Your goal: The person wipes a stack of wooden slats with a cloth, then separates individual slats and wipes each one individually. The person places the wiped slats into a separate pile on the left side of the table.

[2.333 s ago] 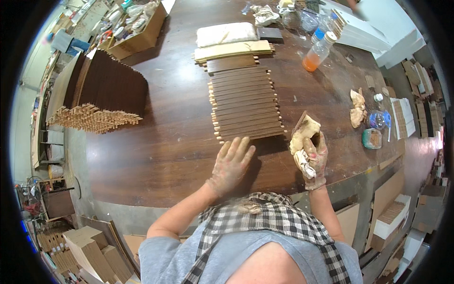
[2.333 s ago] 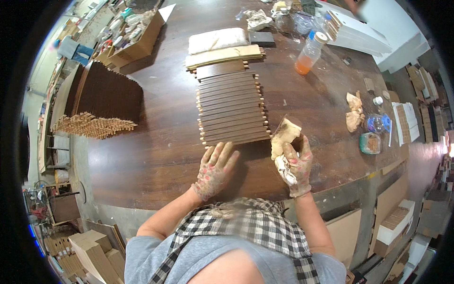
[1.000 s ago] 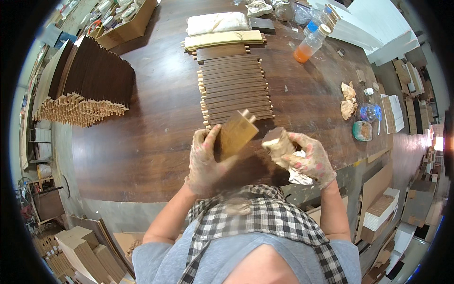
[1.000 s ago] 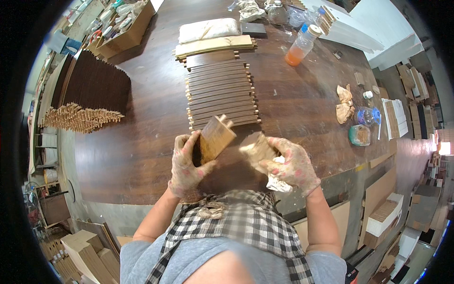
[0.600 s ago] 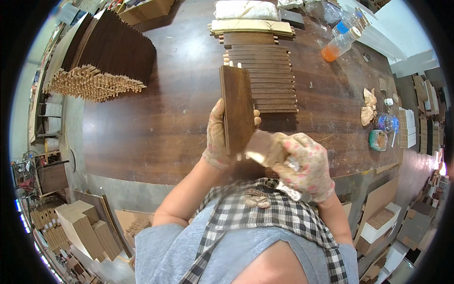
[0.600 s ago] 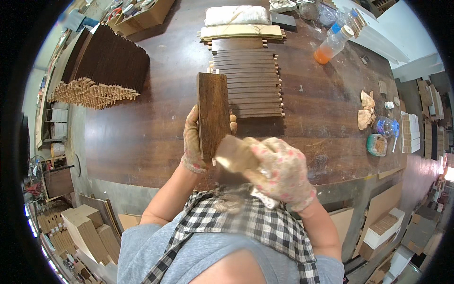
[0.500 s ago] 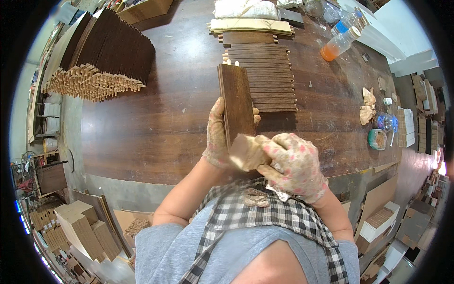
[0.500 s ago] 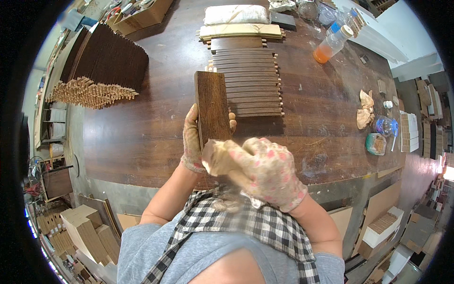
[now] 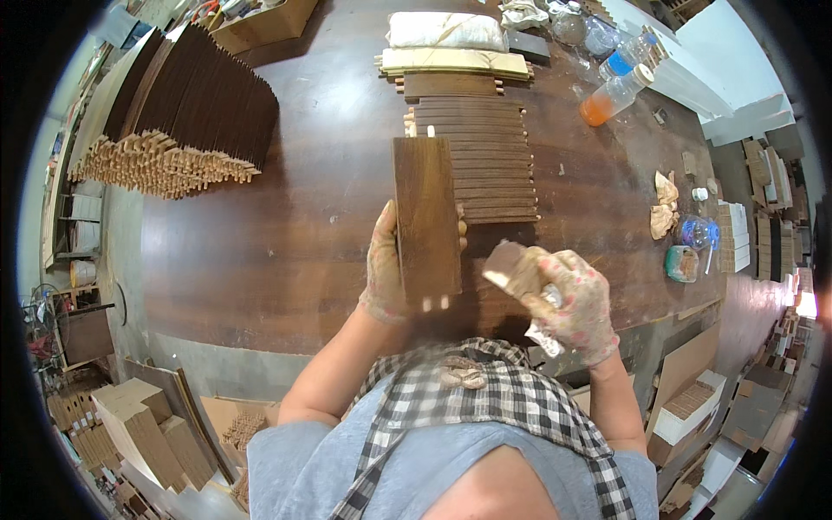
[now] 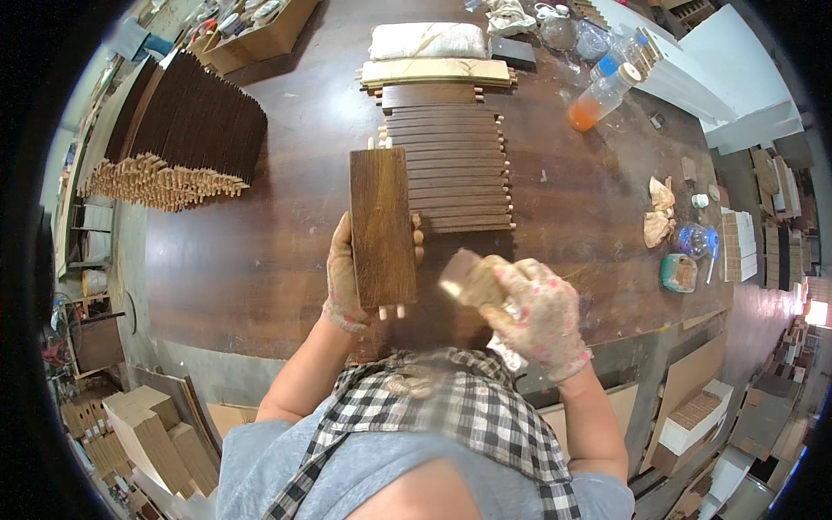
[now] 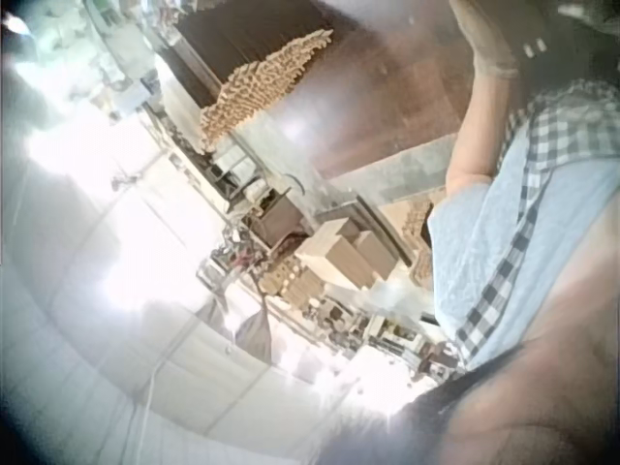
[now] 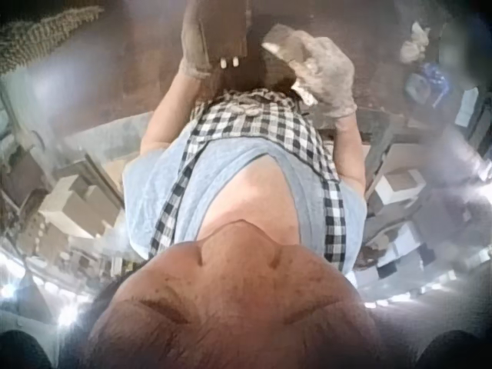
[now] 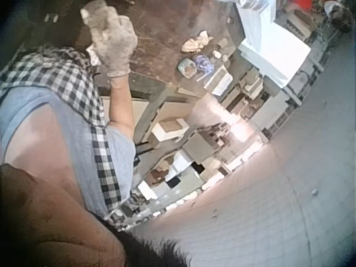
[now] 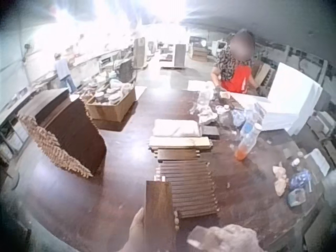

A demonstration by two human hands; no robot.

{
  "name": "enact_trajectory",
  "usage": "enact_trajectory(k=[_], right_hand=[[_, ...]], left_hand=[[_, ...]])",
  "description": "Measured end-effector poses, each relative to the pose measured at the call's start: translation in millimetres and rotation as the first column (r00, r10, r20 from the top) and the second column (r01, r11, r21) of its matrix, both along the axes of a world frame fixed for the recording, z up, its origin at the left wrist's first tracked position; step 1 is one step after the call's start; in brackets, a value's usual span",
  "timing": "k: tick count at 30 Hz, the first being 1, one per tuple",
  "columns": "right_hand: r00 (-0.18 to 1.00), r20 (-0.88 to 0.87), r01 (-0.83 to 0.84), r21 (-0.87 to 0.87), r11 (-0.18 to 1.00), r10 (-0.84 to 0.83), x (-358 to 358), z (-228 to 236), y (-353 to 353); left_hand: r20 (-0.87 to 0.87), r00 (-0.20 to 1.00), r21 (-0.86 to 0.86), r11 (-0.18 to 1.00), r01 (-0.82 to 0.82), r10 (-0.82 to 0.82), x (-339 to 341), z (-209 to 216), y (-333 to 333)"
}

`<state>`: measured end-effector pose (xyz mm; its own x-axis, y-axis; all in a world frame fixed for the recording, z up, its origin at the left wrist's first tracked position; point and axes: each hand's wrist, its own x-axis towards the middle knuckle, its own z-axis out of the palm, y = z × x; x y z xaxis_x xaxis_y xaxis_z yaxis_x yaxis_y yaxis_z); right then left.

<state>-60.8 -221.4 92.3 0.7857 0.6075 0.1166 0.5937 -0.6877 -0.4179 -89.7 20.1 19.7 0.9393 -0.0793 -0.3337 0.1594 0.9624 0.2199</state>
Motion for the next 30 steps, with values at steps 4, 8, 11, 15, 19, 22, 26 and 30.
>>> enact_trajectory(k=[4, 8, 11, 15, 19, 22, 26, 30], right_hand=[[0.995, -0.094, 0.016, 0.431, 0.902, 0.027, 4.9, -0.8, 6.6], [0.988, -0.002, -0.144, 0.286, 0.947, 0.151, 2.4, -9.8, 12.3], [0.994, -0.096, -0.017, 0.35, 0.937, 0.054, 23.4, -19.0, 7.5], [0.963, -0.167, 0.268, 0.533, 0.802, -0.211, 61.8, -30.4, -1.7], [0.986, -0.066, 0.159, 0.658, 0.736, -0.154, 48.8, -8.7, 26.3], [0.947, 0.321, -0.197, 0.573, 0.796, 0.004, 18.9, -2.8, 72.0], [0.897, 0.442, -0.253, 0.478, 0.841, 0.018, 38.3, -31.1, 85.4], [0.905, 0.303, 0.043, 0.631, 0.774, -0.297, 114.7, -42.3, 52.4]], left_hand=[[0.149, 0.979, -0.069, 0.986, 0.153, -0.141, -6.0, -22.2, 4.2], [0.061, 0.979, -0.083, 0.976, 0.201, -0.197, -15.3, -19.8, -2.6], [0.174, 0.945, -0.191, 0.932, 0.308, -0.277, -21.4, -30.2, -2.1], [0.133, 0.922, -0.057, 0.926, 0.374, -0.364, -24.0, -33.5, -3.7], [-0.049, 0.941, 0.054, 0.939, 0.339, -0.336, -27.6, -12.7, -16.6], [0.024, 0.946, 0.308, 0.903, 0.299, -0.322, -28.8, -12.4, -23.4], [-0.12, 0.924, 0.387, 0.84, 0.381, -0.364, -27.8, -18.1, -27.4], [-0.114, 0.885, 0.194, 0.863, 0.466, -0.452, -44.2, -18.5, -20.8]])
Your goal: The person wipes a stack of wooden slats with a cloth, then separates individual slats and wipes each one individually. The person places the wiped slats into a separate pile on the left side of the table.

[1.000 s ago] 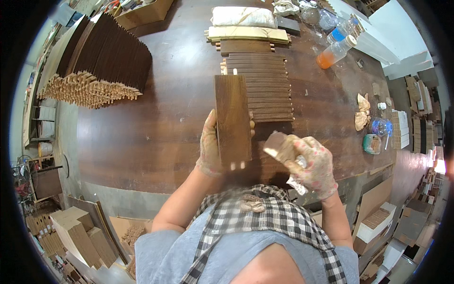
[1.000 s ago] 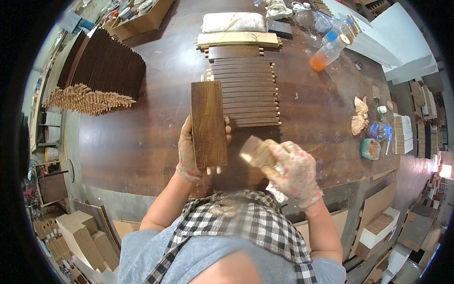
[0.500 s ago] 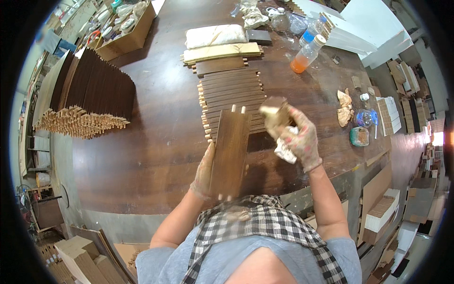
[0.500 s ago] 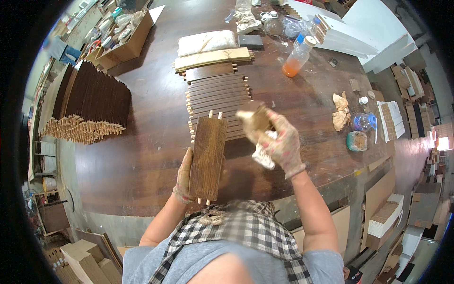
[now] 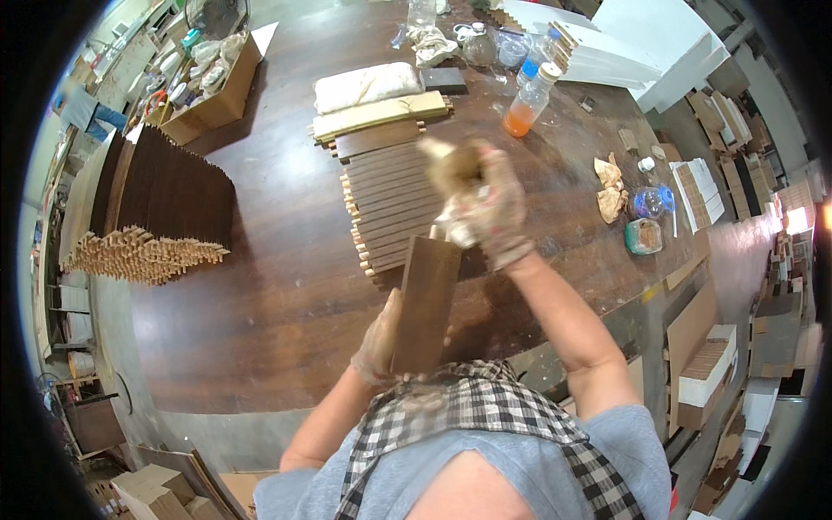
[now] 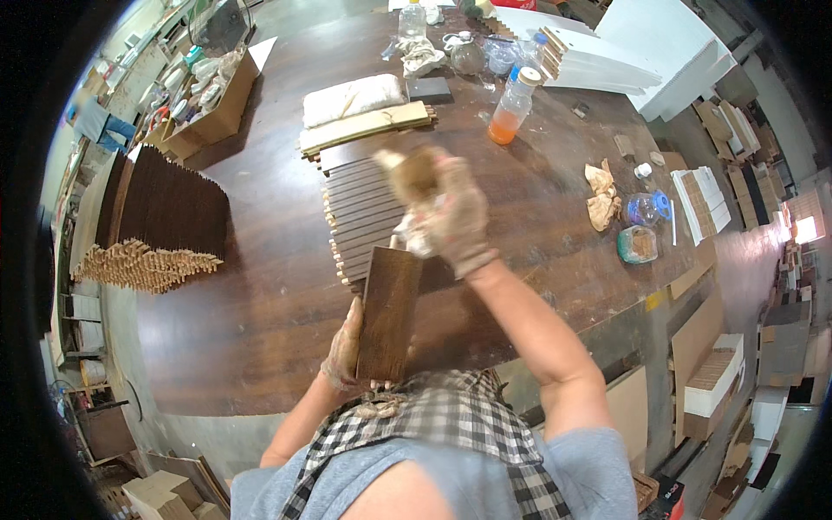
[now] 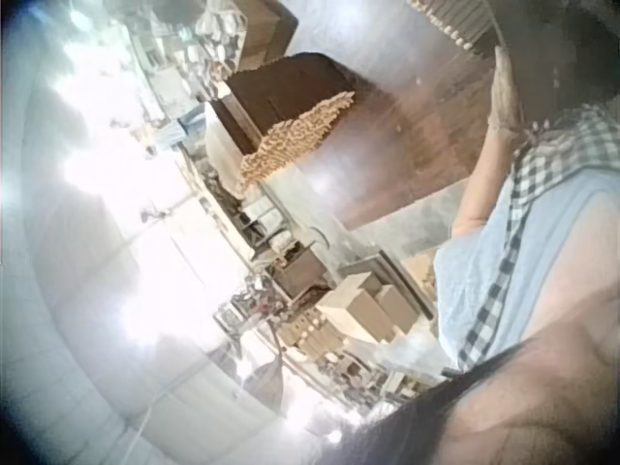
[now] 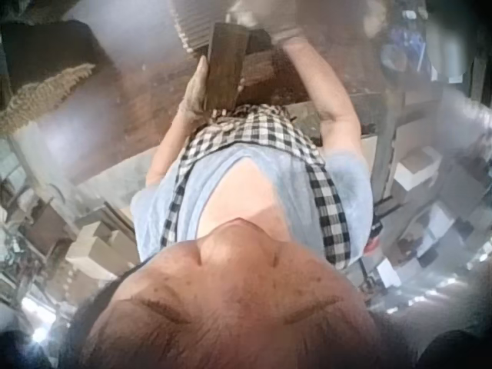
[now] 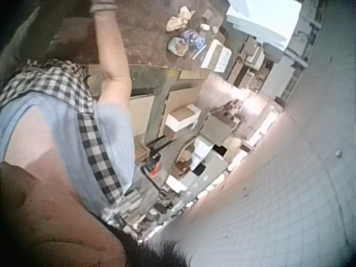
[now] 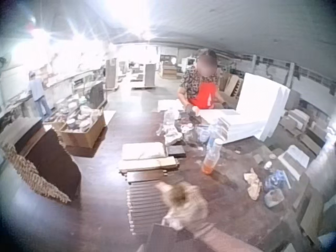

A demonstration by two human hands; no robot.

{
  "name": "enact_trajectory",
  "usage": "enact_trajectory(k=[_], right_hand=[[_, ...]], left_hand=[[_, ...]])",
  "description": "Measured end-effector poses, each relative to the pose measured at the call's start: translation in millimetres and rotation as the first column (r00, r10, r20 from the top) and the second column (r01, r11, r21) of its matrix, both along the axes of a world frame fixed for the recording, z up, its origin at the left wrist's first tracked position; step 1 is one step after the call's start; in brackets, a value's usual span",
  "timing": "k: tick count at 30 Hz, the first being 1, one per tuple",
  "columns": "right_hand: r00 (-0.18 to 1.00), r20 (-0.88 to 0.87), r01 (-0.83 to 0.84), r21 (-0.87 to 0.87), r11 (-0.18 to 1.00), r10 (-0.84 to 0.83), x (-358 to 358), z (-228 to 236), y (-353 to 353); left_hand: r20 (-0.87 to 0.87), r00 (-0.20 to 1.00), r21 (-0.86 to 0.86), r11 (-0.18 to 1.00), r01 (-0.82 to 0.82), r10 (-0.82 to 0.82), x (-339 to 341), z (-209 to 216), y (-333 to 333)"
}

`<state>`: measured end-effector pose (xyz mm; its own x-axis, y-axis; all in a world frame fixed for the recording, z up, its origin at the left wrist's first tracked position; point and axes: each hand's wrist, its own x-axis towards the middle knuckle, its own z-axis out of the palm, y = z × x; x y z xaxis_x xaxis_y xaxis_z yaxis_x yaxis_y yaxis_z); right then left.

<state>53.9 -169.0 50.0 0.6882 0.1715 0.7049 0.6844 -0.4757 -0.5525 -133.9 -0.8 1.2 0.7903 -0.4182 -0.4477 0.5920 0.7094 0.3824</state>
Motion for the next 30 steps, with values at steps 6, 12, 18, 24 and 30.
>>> enact_trajectory(k=[6, 12, 18, 24, 30], right_hand=[[0.826, -0.498, -0.325, -0.038, 0.945, 0.264, -49.6, 57.0, -54.8], [0.749, -0.616, -0.333, -0.029, 0.943, 0.246, -73.9, 64.1, -41.8], [0.686, -0.673, -0.362, 0.013, 0.932, 0.276, -81.6, 70.2, -30.3], [0.675, -0.687, -0.363, 0.01, 0.932, 0.27, -83.0, 67.8, -30.5], [0.701, -0.709, -0.249, -0.148, 0.957, 0.073, -52.8, 51.1, -58.7]], left_hand=[[0.137, 0.989, 0.132, 0.988, -0.082, 0.064, 1.3, -0.3, 13.1], [0.486, 0.872, 0.574, 0.773, -0.27, -0.057, 10.2, 27.6, -2.1], [0.557, 0.827, 0.619, 0.701, -0.355, -0.074, 10.5, 22.3, -9.1], [0.607, 0.78, 0.68, 0.608, -0.41, -0.153, 10.9, 19.8, -6.5], [0.449, 0.891, 0.523, 0.828, -0.203, -0.064, 1.3, 13.5, 12.1]])
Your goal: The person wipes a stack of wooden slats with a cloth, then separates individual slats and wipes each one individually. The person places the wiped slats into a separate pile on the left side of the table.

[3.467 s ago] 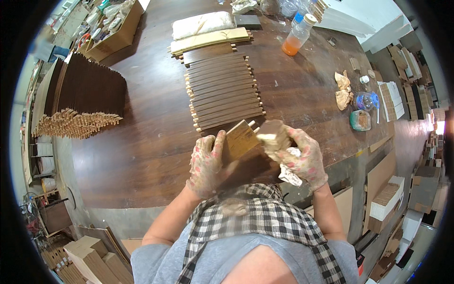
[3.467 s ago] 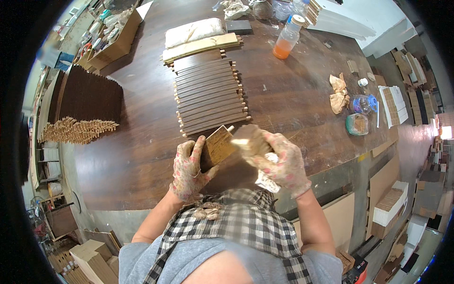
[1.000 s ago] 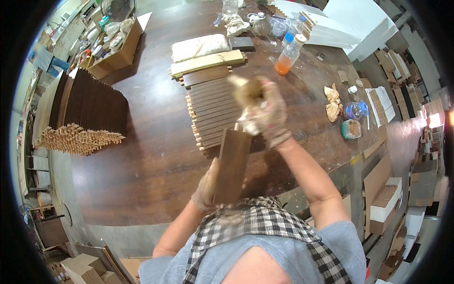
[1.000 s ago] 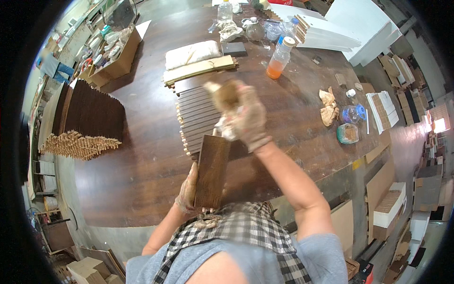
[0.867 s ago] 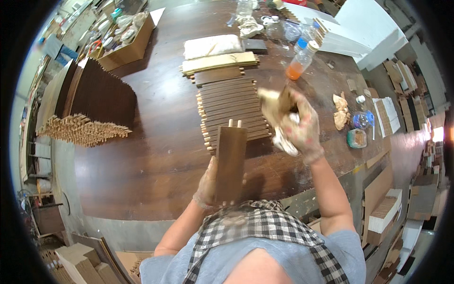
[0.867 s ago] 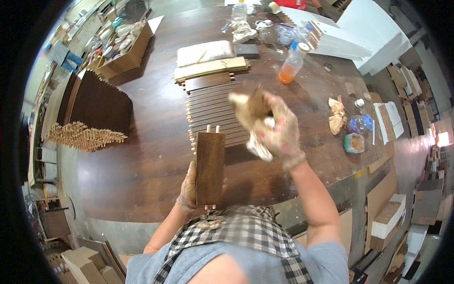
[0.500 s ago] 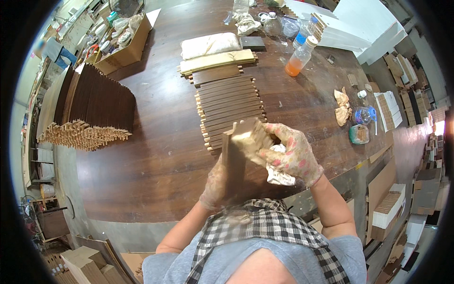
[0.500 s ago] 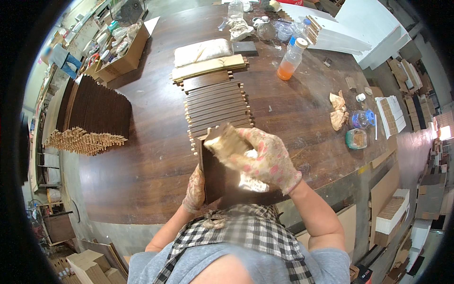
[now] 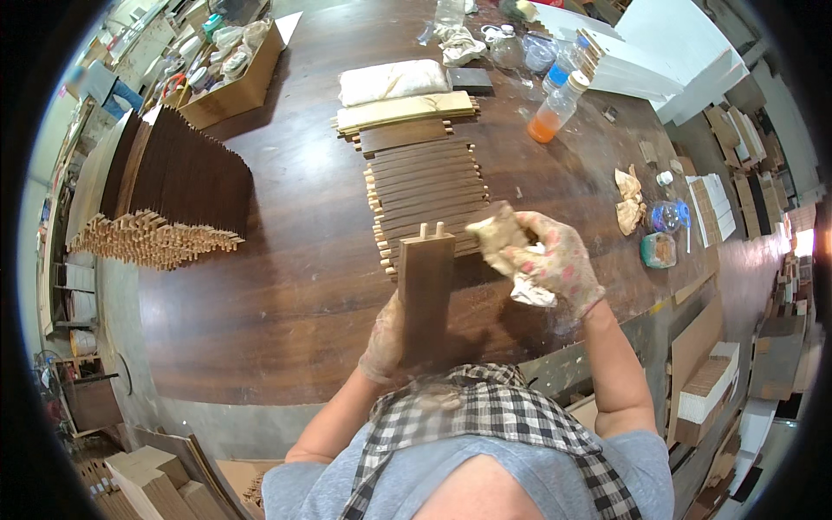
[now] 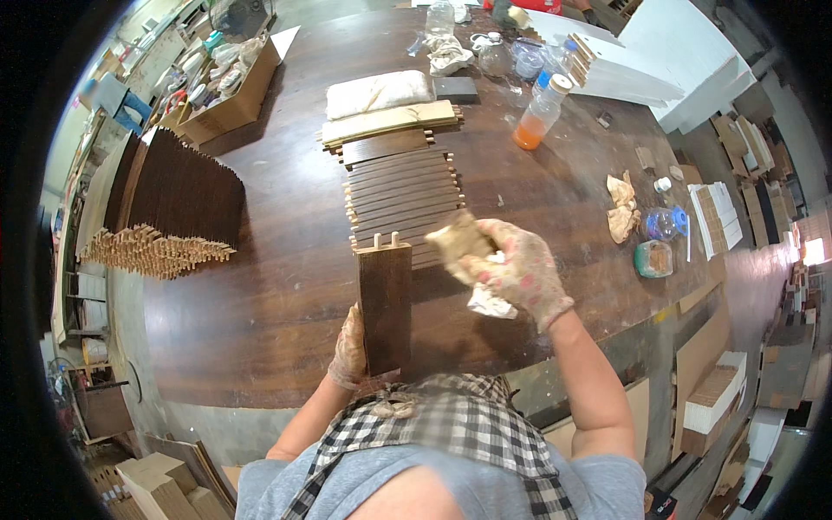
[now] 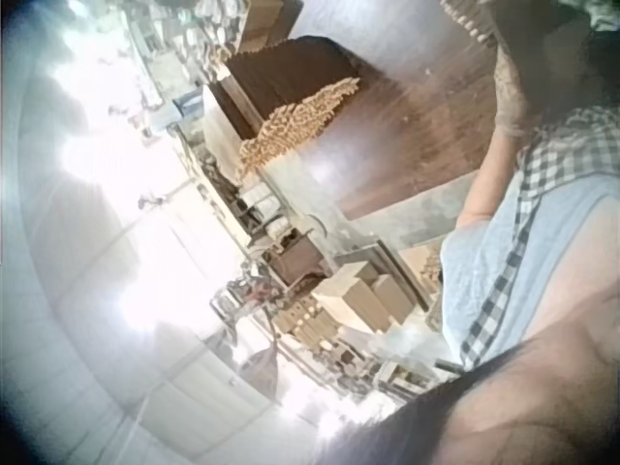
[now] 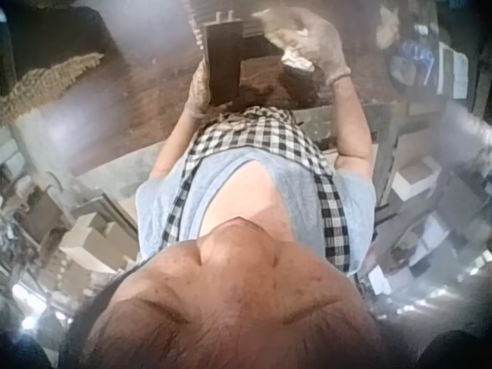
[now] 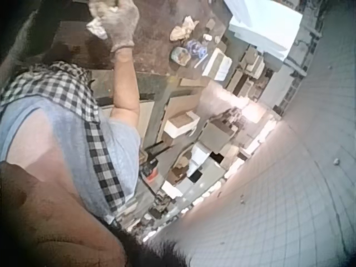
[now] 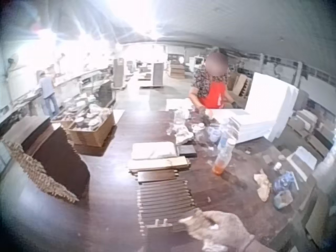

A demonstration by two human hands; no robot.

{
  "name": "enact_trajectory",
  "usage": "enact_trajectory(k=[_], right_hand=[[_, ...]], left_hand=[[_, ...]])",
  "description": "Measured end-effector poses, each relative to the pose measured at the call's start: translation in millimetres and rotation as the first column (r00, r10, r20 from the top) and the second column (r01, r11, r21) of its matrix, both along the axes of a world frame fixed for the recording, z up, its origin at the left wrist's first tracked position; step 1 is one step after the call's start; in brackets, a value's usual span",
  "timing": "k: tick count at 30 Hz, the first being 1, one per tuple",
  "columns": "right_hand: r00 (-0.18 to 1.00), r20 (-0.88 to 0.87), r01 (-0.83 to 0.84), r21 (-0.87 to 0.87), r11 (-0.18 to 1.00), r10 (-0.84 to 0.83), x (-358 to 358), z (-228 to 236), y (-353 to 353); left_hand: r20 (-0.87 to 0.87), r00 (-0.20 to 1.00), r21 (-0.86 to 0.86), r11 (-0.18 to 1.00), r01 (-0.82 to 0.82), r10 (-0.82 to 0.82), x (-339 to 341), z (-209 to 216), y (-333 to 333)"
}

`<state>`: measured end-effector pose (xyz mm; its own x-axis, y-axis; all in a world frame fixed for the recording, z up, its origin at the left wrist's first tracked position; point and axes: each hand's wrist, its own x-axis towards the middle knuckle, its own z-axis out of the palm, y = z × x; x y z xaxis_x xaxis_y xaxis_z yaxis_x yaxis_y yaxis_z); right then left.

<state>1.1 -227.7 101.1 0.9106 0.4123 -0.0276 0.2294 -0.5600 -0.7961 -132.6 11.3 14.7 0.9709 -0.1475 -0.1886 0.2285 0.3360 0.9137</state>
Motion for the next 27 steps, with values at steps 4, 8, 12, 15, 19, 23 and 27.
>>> enact_trajectory(k=[4, 8, 12, 15, 19, 23, 27], right_hand=[[0.996, 0.055, 0.058, 0.23, 0.971, -0.073, -7.0, 3.3, 5.0], [0.904, 0.427, -0.111, 0.257, 0.96, -0.01, -28.6, 13.4, 53.2], [0.598, 0.794, -0.182, 0.0, 0.983, 0.11, -31.6, -25.0, 93.8], [0.562, 0.823, 0.024, 0.079, 0.997, -0.079, 38.8, -61.1, 90.6], [0.77, 0.507, 0.142, 0.457, 0.878, -0.388, 70.6, -52.1, 47.3], [0.874, 0.332, 0.119, 0.562, 0.819, -0.355, 29.0, -48.1, 48.0], [0.954, 0.248, 0.026, 0.492, 0.87, -0.169, -15.0, -50.2, 35.4]], left_hand=[[-0.23, 0.96, -0.517, 0.856, 0.017, -0.158, -0.5, -13.6, 9.5], [-0.304, 0.95, -0.492, 0.844, -0.216, 0.066, 5.5, -2.9, -20.0], [-0.151, 0.985, -0.402, 0.915, 0.019, -0.087, 4.2, -8.7, -15.3], [-0.416, 0.884, -0.564, 0.823, -0.069, -0.212, 6.3, -7.5, -12.9], [-0.222, 0.969, -0.662, 0.746, -0.069, -0.108, 7.0, 18.9, -13.5], [-0.038, 0.974, -0.364, 0.904, -0.223, 0.225, 21.4, -24.5, -0.8], [0.056, 0.99, -0.769, 0.638, -0.04, 0.129, 32.9, -47.8, 12.4]])
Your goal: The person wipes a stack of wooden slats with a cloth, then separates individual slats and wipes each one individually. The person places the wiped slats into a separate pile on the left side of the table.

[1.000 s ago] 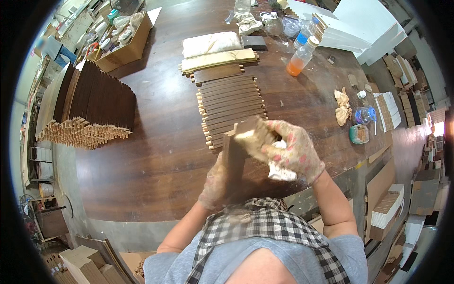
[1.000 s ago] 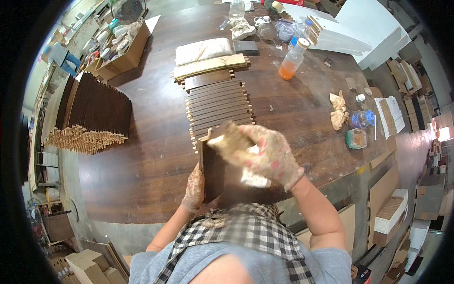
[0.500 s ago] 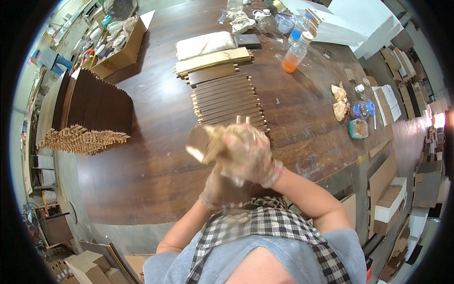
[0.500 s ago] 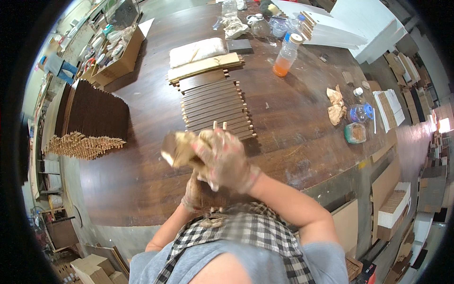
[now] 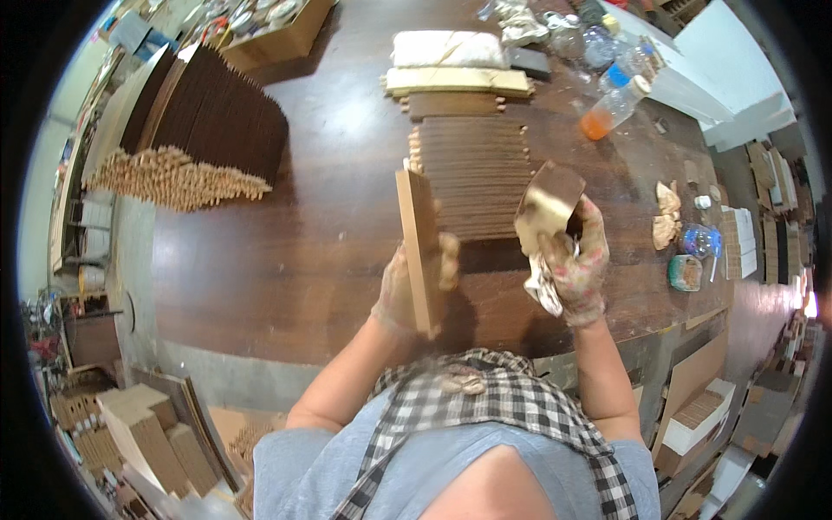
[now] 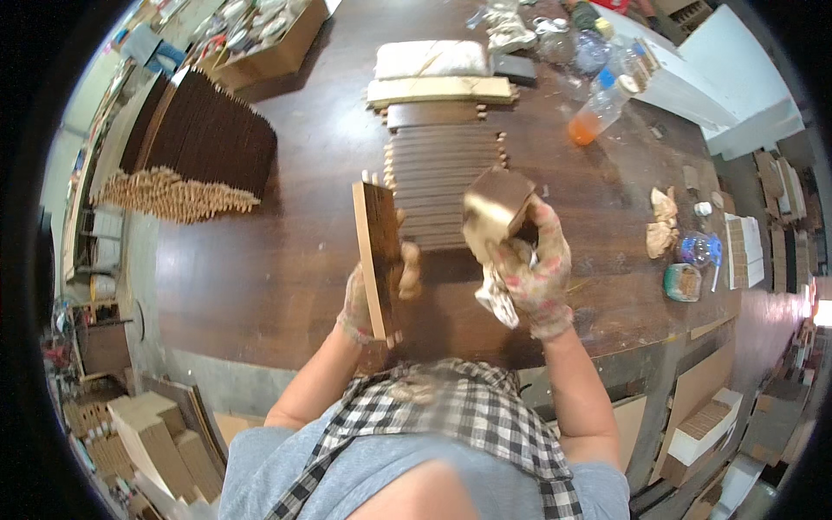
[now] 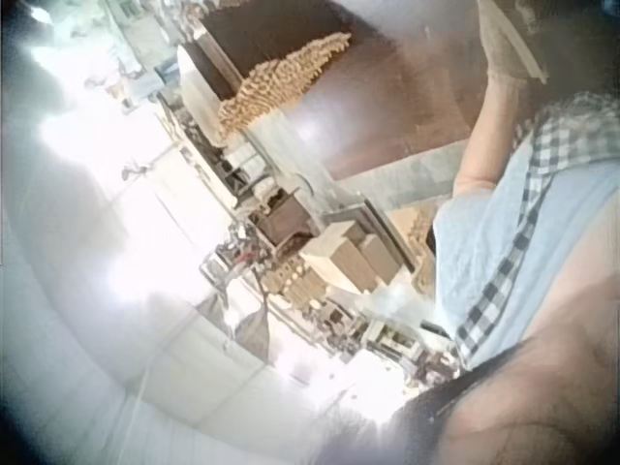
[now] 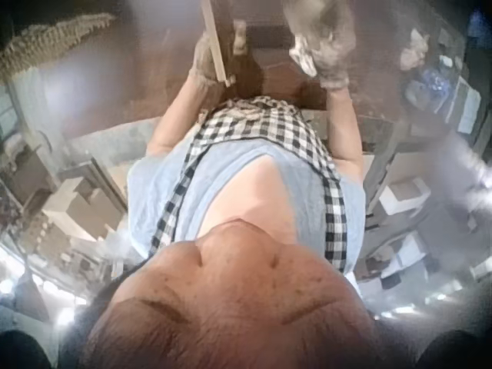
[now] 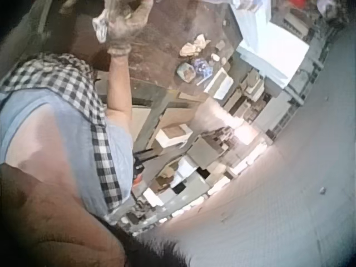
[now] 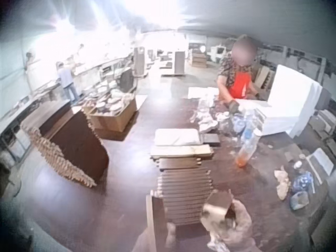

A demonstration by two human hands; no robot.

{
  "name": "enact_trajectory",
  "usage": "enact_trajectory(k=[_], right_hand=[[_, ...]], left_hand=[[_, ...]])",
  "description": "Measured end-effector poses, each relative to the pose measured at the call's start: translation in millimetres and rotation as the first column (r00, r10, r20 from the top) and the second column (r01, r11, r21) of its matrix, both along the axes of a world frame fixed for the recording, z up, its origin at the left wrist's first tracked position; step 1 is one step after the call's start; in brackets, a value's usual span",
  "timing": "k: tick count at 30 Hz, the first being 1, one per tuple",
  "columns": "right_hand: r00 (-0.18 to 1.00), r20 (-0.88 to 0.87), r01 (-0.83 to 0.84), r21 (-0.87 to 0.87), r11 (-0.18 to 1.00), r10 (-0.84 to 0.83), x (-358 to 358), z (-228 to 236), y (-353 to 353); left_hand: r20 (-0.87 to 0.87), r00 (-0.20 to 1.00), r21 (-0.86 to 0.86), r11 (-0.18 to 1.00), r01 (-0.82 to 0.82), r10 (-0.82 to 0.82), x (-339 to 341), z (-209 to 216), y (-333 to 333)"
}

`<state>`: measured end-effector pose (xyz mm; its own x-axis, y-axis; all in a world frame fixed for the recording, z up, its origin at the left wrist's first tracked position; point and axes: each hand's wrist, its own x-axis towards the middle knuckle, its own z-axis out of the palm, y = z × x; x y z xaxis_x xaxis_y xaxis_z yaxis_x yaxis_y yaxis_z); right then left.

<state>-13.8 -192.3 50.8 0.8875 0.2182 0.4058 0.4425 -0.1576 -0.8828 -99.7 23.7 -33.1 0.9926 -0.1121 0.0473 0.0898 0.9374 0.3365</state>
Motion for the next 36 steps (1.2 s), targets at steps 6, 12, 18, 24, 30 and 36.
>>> enact_trajectory(k=[6, 12, 18, 24, 30, 36], right_hand=[[0.909, 0.137, -0.3, -0.442, 0.845, 0.394, -32.3, 18.7, -10.9], [0.838, 0.179, -0.291, -0.653, 0.7, 0.515, -48.8, 51.0, 31.9], [0.886, 0.159, -0.179, -0.75, 0.637, 0.435, -47.5, 46.1, 4.1], [0.881, 0.159, -0.187, -0.747, 0.637, 0.445, -51.1, 48.9, 9.8], [0.97, 0.153, -0.105, -0.442, 0.891, 0.191, -26.1, 34.0, -20.9], [0.984, 0.073, -0.113, -0.465, 0.878, 0.165, 10.0, 45.4, -8.8]], left_hand=[[-0.049, 0.996, -0.344, 0.937, 0.06, -0.081, 10.8, 24.6, 12.6], [-0.276, 0.961, -0.116, 0.993, -0.018, -0.014, 10.4, 44.2, 5.6], [-0.081, 0.996, -0.301, 0.954, 0.007, -0.033, 5.1, 42.5, 16.0], [-0.249, 0.962, -0.14, 0.978, -0.155, 0.117, 10.9, 58.6, 2.1], [-0.204, 0.974, 0.008, 0.995, 0.103, -0.099, -2.5, 47.5, 6.5], [-0.276, 0.958, 0.357, 0.917, 0.18, -0.08, -22.6, 32.5, -5.6]])
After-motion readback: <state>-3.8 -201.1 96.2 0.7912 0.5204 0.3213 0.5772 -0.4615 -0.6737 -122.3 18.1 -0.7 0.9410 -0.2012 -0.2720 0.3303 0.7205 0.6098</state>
